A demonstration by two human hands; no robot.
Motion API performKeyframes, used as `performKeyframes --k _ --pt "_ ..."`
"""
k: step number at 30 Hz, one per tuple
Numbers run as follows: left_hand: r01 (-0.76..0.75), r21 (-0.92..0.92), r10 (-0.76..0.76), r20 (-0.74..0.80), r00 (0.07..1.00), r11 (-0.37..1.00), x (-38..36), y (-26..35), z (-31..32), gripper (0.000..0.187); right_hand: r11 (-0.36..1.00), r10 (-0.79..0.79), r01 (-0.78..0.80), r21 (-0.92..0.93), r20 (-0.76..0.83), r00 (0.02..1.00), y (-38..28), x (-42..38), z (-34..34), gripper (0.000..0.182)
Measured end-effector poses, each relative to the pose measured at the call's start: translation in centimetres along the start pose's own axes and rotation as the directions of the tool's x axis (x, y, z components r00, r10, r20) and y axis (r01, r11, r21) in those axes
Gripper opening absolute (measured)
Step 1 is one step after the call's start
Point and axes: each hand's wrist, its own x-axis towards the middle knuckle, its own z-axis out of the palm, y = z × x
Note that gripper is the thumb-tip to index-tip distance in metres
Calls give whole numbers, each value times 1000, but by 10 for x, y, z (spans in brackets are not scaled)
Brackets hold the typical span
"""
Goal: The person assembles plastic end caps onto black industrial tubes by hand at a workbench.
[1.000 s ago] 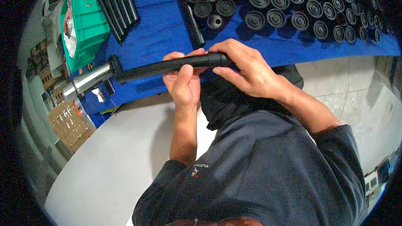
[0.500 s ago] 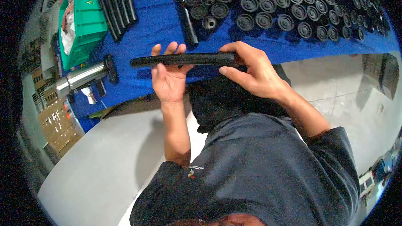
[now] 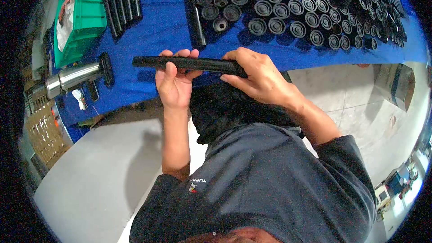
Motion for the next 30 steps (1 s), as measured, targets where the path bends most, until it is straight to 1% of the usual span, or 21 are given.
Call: performKeyframes --k 2,4,7,8,10,11,12,14,15,16,18,19,22,23,25,26,28,29,30 --pt "15 11 -16 7 1000 1000 -3 0 0 29 1000 15 -15 22 25 1000 -1 -2 -2 37" --pt "6 12 -6 21 1000 1000 -1 -1 -1 28 1000 12 -11 22 -16 1000 1 -3 3 37" --pt "-3 -6 3 -10 1000 1000 -4 -1 -1 30 1000 8 -7 11 -45 999 1 -4 8 37" --pt "-14 4 14 -46 999 1000 -6 0 0 31 1000 2 -2 0 -59 998 1 -2 9 37" --pt "-28 -2 27 -76 997 1000 -9 -1 4 34 998 -55 51 -41 -99 994 6 -1 14 36" --pt "-13 29 16 -90 996 999 -9 1 2 37 998 -37 34 -49 -71 997 5 0 12 36" --pt "-13 18 14 -71 997 1000 -9 1 2 37 998 -13 10 -57 -45 999 3 0 10 36" --pt "-14 -14 13 -12 1000 1000 -9 1 -5 39 999 -51 51 -12 -66 997 3 0 9 36" --pt "-6 -21 6 -8 1000 1000 -9 1 -4 38 999 -47 46 -12 -58 997 5 -2 10 38" --pt "-3 -21 2 -10 1000 1000 -9 2 -3 37 996 -86 87 5 -71 994 3 -1 8 39" --pt "9 -68 -10 -22 1000 998 -6 4 -2 36 993 -91 94 76 -42 995 0 -1 2 41" --pt "12 -76 -12 -5 1000 997 -7 4 -7 37 992 -75 78 102 -35 997 -7 -1 -4 43" --pt "11 -115 6 148 989 993 -4 5 -10 41 934 182 -185 304 39 982 -17 -2 -7 45" --pt "24 -101 -13 115 993 995 -3 6 -8 40 919 252 -274 285 113 961 -18 0 -8 43" --pt "50 -75 -47 44 998 996 -4 9 2 36 959 151 -149 240 10 989 -7 -3 0 42" --pt "45 -67 -42 51 998 997 -4 9 -1 36 974 93 -83 211 -40 995 -4 -3 2 42" --pt "35 -50 -31 66 997 998 -4 5 -11 35 974 76 -74 214 -2 997 -6 -4 2 41" --pt "35 -45 -32 62 998 998 -6 5 -13 38 973 70 -72 217 15 997 -7 -5 2 41" --pt "36 -46 -33 59 998 998 -6 5 -13 37 971 74 -74 229 10 997 -8 -5 3 40"
